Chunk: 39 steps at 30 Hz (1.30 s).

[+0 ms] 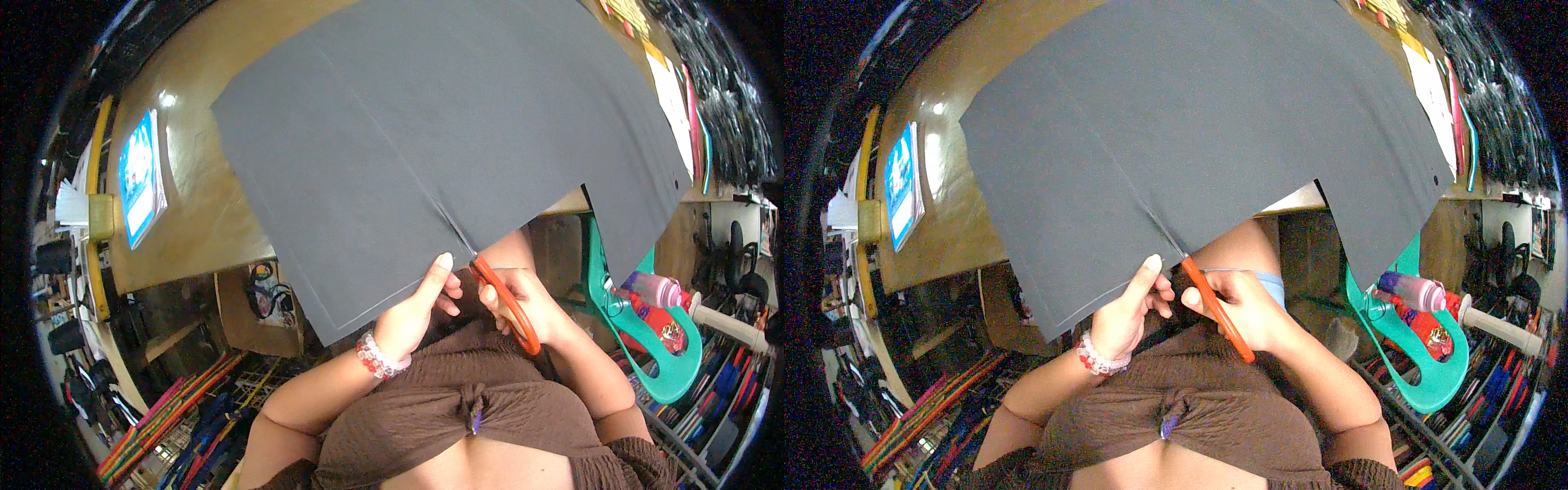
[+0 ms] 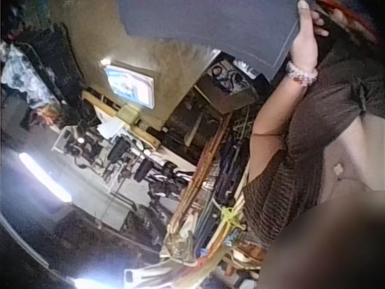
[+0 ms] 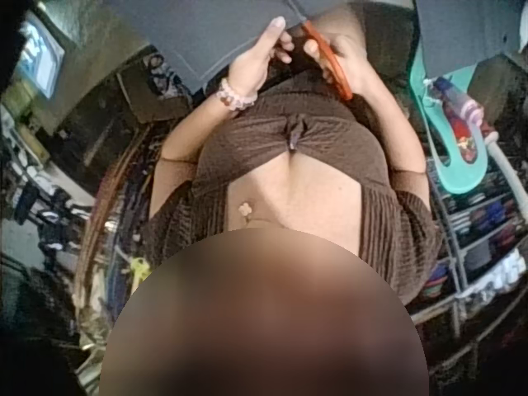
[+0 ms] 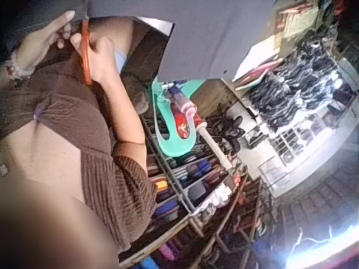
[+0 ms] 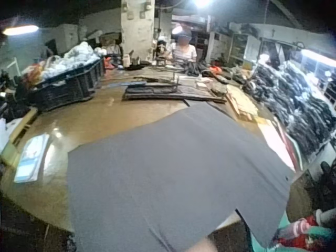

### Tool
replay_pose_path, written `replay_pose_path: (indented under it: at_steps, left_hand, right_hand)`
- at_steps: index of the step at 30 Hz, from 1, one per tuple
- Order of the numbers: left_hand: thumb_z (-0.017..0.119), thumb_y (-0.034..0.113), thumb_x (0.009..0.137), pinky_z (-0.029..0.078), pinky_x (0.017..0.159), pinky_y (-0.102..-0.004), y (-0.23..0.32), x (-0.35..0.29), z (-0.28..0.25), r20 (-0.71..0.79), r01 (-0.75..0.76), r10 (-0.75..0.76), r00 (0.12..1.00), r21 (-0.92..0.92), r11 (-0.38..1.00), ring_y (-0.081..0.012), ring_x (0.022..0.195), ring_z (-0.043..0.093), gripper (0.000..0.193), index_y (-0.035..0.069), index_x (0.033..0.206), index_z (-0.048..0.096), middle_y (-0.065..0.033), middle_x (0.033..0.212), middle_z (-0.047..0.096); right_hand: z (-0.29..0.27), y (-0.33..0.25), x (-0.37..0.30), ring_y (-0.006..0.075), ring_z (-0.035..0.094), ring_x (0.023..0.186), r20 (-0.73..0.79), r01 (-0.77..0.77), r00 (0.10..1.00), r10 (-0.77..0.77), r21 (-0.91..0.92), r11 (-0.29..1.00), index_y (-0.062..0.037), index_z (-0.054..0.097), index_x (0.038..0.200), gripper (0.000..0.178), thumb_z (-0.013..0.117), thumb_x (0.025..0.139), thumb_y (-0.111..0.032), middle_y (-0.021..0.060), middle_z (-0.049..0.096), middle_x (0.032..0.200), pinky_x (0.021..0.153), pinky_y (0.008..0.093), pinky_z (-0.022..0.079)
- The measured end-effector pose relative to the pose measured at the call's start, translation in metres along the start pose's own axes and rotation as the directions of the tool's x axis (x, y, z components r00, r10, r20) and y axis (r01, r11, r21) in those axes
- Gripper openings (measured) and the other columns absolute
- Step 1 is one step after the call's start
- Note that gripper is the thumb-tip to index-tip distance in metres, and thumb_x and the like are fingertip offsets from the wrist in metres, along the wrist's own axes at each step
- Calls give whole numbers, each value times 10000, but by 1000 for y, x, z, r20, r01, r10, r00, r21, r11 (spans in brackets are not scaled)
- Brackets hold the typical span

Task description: The person cuts a large sheet of dark gray material with red-handled scissors, following pre-drawn lines to separate it into smaller pieces. The person briefly pauses to operate a tablet on the table before resuming cutting.

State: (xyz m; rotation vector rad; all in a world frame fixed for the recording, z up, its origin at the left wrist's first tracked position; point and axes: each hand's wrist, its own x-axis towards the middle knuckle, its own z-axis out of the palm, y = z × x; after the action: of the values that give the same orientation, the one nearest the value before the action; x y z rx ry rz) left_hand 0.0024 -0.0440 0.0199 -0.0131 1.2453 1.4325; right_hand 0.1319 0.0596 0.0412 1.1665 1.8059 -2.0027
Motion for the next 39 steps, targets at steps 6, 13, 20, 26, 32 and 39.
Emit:
replay_pose_path:
  at_steps: [6,13,20,26,32,39]
  left_hand:
    - [550,241,844,451,487,-255,-4,1,-2,36,-9,10,999,-19,1000,-142,631,547,189,52,846,553,-47,713,546]
    - [534,239,854,457,485,-248,-4,0,-2,53,4,-5,999,21,1000,-136,623,541,198,43,832,553,-45,697,541]
    - [503,229,870,461,486,-240,-5,-4,-1,103,3,-5,995,20,1000,-123,616,531,204,40,816,555,-40,682,537]
    - [512,227,864,467,493,-242,-6,-3,-1,98,13,-15,995,24,1000,-127,623,535,199,36,828,555,-41,683,538]
    - [499,242,873,481,510,-248,-6,-3,-4,104,25,-32,994,63,998,-126,635,536,223,27,856,554,-43,700,536]
    - [484,274,881,497,546,-259,-8,-6,-3,152,39,-55,987,107,993,-124,670,532,270,14,902,555,-51,739,532]
  right_hand:
    - [1,2,-2,79,467,414,-31,-39,999,37,-68,997,-13,589,768,487,507,815,-491,-13,439,471,374,240,361]
    - [3,2,2,92,488,407,-18,-34,999,33,-74,997,-7,579,737,516,485,820,-508,7,457,463,374,243,383]
    - [0,-6,13,96,489,420,22,64,998,-62,-74,995,-2,570,717,520,479,824,-503,23,477,485,376,242,370]
    - [1,-7,11,94,486,410,-31,28,999,-31,-90,996,-6,569,702,535,477,819,-520,18,471,475,369,241,370]
    - [5,-6,13,104,488,392,-27,14,999,-16,-63,998,-18,546,639,557,455,822,-536,14,454,446,360,243,380]
    - [2,-6,27,117,494,386,18,60,998,-59,-28,998,-32,494,546,594,441,818,-557,31,468,438,362,247,390]
